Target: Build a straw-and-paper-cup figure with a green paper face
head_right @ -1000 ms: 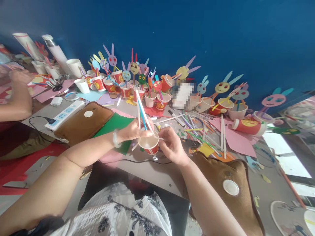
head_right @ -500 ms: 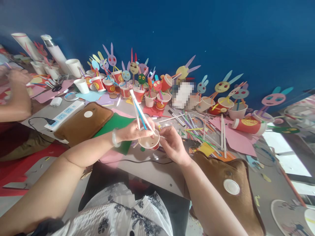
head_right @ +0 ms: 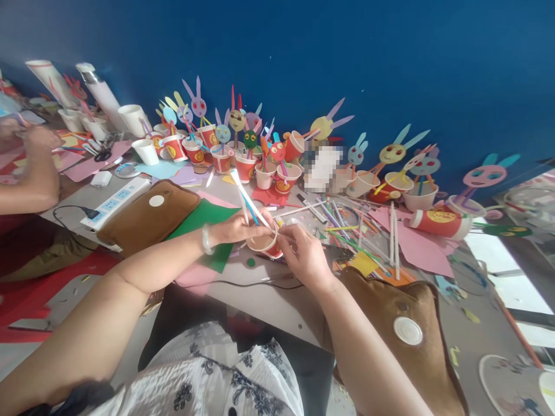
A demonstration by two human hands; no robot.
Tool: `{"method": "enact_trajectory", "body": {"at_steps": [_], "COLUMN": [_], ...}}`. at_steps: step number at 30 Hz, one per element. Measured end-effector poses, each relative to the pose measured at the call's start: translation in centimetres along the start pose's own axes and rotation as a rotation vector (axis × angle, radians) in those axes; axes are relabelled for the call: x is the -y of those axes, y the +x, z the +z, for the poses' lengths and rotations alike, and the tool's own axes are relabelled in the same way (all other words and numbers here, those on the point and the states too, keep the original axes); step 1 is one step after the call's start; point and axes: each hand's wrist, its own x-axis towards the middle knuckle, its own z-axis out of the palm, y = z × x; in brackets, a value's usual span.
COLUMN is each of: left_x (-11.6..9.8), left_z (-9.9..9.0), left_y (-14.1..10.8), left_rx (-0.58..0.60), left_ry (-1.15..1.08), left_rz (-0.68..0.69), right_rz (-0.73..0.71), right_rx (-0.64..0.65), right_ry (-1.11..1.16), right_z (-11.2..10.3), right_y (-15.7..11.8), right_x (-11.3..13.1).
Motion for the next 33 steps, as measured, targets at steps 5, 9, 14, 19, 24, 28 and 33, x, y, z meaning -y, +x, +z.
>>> {"method": "enact_trajectory", "body": {"at_steps": [5, 9, 14, 19, 24, 28, 33], "left_x": [0.0, 0.4, 0.3, 0.2, 0.5, 0.7, 0.7], "left_z": [0.2, 0.1, -0.1, -0.1, 0.0, 0.0, -0.3], "left_y": [-0.3, -0.2, 0.1, 0.2, 0.2, 0.3, 0.3], "left_rx": [-0.054, -0.068, -0.049, -0.081, -0.099, -0.108, -0.166], "left_ry": [0.007, 0.012, -0.004, -0.002, -0.011, -0.028, -0.181], "left_rz": [-0.038, -0.079, -0.100, -0.133, -0.123, -0.109, -0.125], "right_rz": [-0.005, -0.055, -0.059, -0.037, -0.017, -0.094, -0.135], "right_rx": [0.023, 0.001, 0.001, -0.007, 0.045, 0.012, -0.154], "right_ry": [-0.046, -0.104, -0.122, -0.104, -0.127, -0.176, -0.218], "right_z": [-0.1, -0.2, -0.3, 0.0, 0.2, 0.4, 0.8], "right_y": [-0.3, -0.3, -0.2, -0.1, -0.1, 0.2, 0.4], "right_x": [-0.1, -0.3, -0.4, -0.9, -1.4, -1.5, -1.5]}}
